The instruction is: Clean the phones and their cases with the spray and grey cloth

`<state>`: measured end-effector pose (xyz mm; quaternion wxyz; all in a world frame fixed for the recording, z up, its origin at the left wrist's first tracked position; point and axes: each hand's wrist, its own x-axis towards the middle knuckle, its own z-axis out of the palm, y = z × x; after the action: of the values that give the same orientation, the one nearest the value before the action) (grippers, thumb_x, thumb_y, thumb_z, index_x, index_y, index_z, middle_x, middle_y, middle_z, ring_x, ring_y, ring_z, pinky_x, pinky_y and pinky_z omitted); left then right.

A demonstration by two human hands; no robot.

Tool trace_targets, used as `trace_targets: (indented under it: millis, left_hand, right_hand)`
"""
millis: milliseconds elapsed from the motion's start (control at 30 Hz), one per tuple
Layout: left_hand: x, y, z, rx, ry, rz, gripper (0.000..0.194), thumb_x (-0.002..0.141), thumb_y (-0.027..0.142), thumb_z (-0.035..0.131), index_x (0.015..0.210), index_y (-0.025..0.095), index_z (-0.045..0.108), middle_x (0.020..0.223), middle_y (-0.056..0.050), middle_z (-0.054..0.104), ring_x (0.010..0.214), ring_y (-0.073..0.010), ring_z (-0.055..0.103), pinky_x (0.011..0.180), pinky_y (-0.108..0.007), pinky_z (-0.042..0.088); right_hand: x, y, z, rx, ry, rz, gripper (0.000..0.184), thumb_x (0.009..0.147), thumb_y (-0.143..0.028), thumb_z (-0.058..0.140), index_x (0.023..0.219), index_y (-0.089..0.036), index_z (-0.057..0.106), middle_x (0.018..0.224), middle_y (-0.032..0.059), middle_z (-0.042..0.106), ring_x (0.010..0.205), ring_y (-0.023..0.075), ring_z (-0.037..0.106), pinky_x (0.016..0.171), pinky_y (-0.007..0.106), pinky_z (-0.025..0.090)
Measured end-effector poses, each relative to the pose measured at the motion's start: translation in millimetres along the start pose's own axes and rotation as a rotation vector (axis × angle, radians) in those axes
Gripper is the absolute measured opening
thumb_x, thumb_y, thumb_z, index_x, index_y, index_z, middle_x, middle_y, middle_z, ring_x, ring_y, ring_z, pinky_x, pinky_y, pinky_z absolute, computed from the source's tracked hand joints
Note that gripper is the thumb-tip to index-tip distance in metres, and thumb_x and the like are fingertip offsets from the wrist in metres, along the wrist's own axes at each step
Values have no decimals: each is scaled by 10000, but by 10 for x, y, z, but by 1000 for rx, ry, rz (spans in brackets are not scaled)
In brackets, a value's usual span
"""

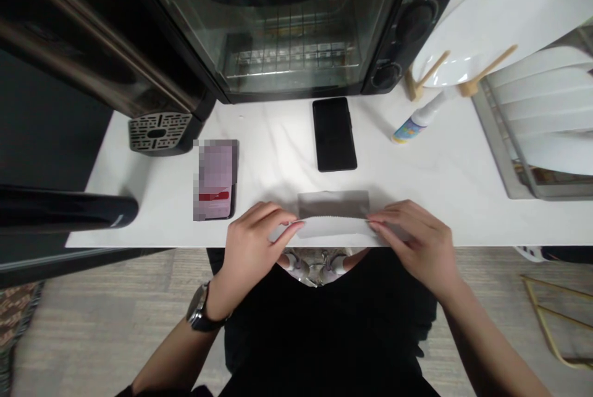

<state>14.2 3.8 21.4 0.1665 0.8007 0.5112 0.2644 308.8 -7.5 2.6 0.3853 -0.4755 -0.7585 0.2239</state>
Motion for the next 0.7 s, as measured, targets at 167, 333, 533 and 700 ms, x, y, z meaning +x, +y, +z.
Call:
trace_targets:
  millis: [167,333,533,700]
  left_hand:
    - [321,-112,11,37,-160,-101,221,956,380,726,811,214,716,826,8,730,780,-163,687,708,-286,490]
    - [475,-158,17,97,-280,-188,160,922,348,771,825,226,731,830,26,733,754,-152,672,687,-273,449]
    - [481,-156,76,156,-241,-212,173,947,378,735,864,226,727,800,27,729,683,-137,634,653,-271,421]
    - [464,-195,118,166,-214,-201,179,946,378,738,852,227,716,759,42,697,670,-133,623,648,-270,437]
  right_hand:
    - [266,150,31,-55,-28,92,96,982,-259,684,1056,-263,745,963,39,774,864,215,723,770,361,590]
    - [341,221,74,-87,-41,180,137,966,-282,710,1090,-228,734,915,29,747,825,194,707,779,343,580]
    - [326,242,104,-29,-22,268,173,944,-268,727,1111,-226,724,921,11,735,785,160,696,770,308,582]
    - [329,286,115,-11,-29,277,203,939,-262,726,1138,-223,714,892,-2,724,762,153,694,756,301,583]
